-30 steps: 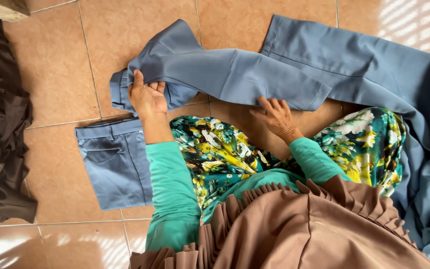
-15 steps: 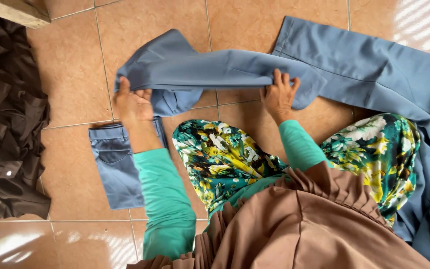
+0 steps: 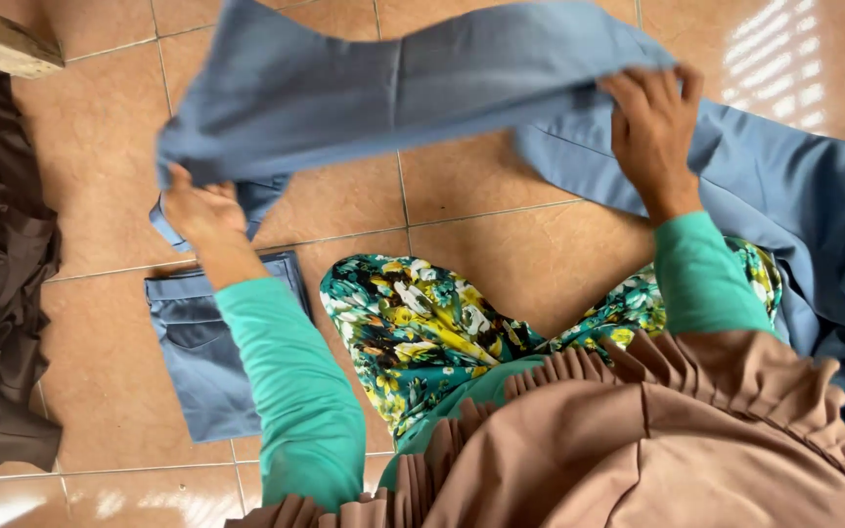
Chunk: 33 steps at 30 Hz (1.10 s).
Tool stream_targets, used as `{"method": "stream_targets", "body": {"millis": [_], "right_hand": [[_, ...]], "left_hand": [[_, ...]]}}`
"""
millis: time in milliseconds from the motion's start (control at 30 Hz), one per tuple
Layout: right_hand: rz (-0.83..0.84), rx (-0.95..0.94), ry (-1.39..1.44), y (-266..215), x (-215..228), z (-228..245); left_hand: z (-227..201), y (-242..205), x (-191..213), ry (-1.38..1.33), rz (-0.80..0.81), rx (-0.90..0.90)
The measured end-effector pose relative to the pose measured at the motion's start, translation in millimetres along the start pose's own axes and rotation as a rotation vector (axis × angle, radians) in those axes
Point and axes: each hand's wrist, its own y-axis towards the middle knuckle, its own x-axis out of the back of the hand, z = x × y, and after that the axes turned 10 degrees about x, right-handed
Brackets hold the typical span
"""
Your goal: Folding blue trousers and smoothing out fabric while sitting on the floor.
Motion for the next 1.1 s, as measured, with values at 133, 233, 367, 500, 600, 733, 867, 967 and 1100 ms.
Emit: {"method": "stream_targets", "body": {"millis": [133,233,367,500,600,733,867,967,1100], "right_hand": [[0.024,-0.011,-0.050,-134,-51,12],[0.338,-0.107,-0.058,-203,-64,47],[0.581,-0.359,0.088,-216,-60,72],[0.234,-0.617,0.186,-238,-71,44],[0.161,-0.982,0.066,-268,-93,19],[0.422,-1.267,0.132,-261,-107,2],[0.506,-1.448,0.246,-290,-139,-15],[0.398,-1.521,0.357,-271,-129,-2],[-0.062,-1.713,0.665,-247,-97,5]], "left_hand": [[95,69,129,0.136,-0.190,0.177],[164,109,156,0.316,-0.323,0.229],[156,1,117,0.716,-0.455,0.070],[179,-69,57,1.382,-0.685,-0.478],[231,-114,35,1.235,0.182,-0.665],[317,-123,62,1.777,0.492,-0.494],[346,-133,78,2.050,0.557,-0.627],[343,-132,83,2.057,0.585,-0.783],[333,-140,79,2.063,0.604,-0.829]]}}
